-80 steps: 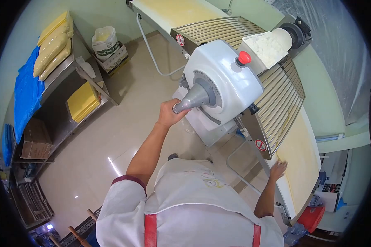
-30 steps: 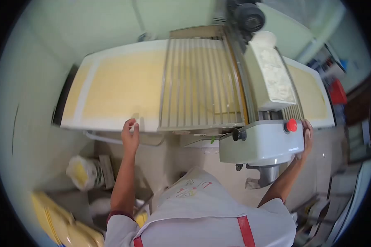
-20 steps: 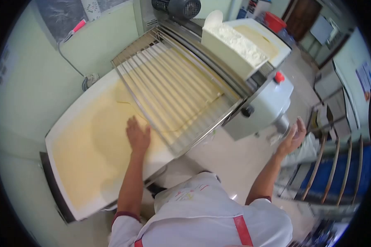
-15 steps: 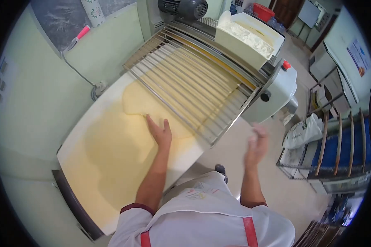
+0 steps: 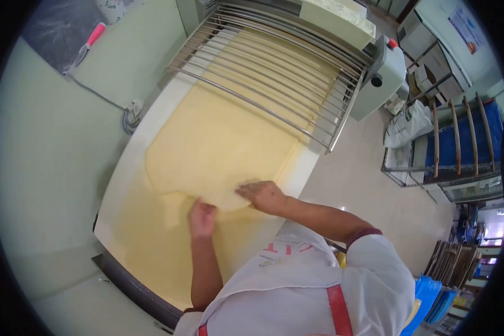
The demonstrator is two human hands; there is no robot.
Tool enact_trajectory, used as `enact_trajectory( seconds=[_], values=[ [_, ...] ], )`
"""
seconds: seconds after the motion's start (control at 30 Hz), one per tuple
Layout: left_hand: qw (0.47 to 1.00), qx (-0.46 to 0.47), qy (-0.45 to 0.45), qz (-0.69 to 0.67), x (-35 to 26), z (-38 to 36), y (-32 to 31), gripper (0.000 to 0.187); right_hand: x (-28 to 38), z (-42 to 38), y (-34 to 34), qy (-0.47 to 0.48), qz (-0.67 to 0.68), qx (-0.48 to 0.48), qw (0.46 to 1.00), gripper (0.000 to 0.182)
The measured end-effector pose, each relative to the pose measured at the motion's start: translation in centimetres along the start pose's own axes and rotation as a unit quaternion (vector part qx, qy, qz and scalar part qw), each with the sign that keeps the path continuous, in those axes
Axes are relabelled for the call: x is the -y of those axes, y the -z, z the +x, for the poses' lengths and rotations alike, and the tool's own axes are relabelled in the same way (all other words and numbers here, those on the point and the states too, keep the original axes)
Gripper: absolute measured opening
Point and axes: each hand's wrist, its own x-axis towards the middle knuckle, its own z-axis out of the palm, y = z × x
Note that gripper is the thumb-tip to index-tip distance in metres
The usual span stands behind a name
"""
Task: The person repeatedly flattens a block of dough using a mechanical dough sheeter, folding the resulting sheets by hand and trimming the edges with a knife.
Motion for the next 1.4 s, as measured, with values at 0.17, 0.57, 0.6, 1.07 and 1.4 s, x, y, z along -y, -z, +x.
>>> enact_trajectory(
  seconds=[0.17, 0.57, 0.6, 1.07, 1.4],
  values=[
    [0.972, -0.127, -0.175, 0.096, -11.7, 2.7, 5.6, 0.021, 4.8, 0.3, -4.1, 0.013, 0.076, 0.073, 0.994, 0.039],
    [0.642, -0.068, -0.432, 0.63, -21.6, -4.7, -24.9, 0.03, -2.4, 1.1, 11.5, -0.002, 0.473, -0.197, 0.859, 0.037],
    [0.629, -0.061, -0.422, 0.65, -20.5, -3.6, -29.1, 0.03, -3.8, 0.7, 14.1, -0.081, 0.445, -0.177, 0.874, 0.029],
    [0.378, 0.018, -0.468, 0.799, 5.2, 19.6, -34.2, 0.083, -20.8, -0.7, 18.8, -0.373, 0.398, -0.256, 0.798, 0.033],
    [0.397, -0.019, -0.429, 0.811, 4.6, 17.6, -31.7, 0.079, -26.0, -5.0, 28.0, -0.286, 0.149, -0.399, 0.858, 0.034]
  ],
)
